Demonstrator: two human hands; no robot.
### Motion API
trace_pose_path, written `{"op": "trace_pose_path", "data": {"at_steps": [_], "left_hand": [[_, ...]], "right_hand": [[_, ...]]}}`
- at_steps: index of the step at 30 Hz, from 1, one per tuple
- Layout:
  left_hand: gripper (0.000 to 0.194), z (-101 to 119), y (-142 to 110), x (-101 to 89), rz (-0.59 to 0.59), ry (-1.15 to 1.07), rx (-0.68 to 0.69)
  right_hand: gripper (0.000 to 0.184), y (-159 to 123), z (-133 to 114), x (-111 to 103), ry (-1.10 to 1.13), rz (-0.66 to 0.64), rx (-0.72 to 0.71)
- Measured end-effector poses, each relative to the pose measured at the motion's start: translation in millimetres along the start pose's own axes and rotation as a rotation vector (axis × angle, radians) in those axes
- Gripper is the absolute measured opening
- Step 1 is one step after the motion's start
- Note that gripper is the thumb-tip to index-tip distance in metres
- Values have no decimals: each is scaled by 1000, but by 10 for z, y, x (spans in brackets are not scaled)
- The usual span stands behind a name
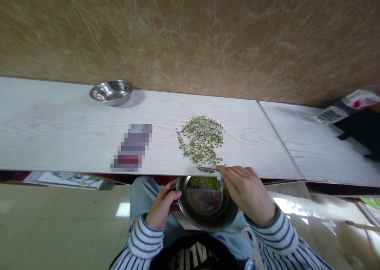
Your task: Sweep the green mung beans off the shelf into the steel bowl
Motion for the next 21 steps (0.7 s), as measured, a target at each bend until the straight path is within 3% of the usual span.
{"op": "trace_pose_path", "data": {"at_steps": [21], "left_hand": [[44, 29, -32, 30, 6, -31, -6]], "right_hand": [[27, 16, -18, -5, 47, -15, -7]]}}
Point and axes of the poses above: each hand's wrist, its own y-axis towards the middle knuckle, its own x-axis out of the palm, z = x × y, the point moved 1 cm from there along y, towards the middle knuckle, and after that the axes turned 5 degrees about -y, right-handed, at the moved point
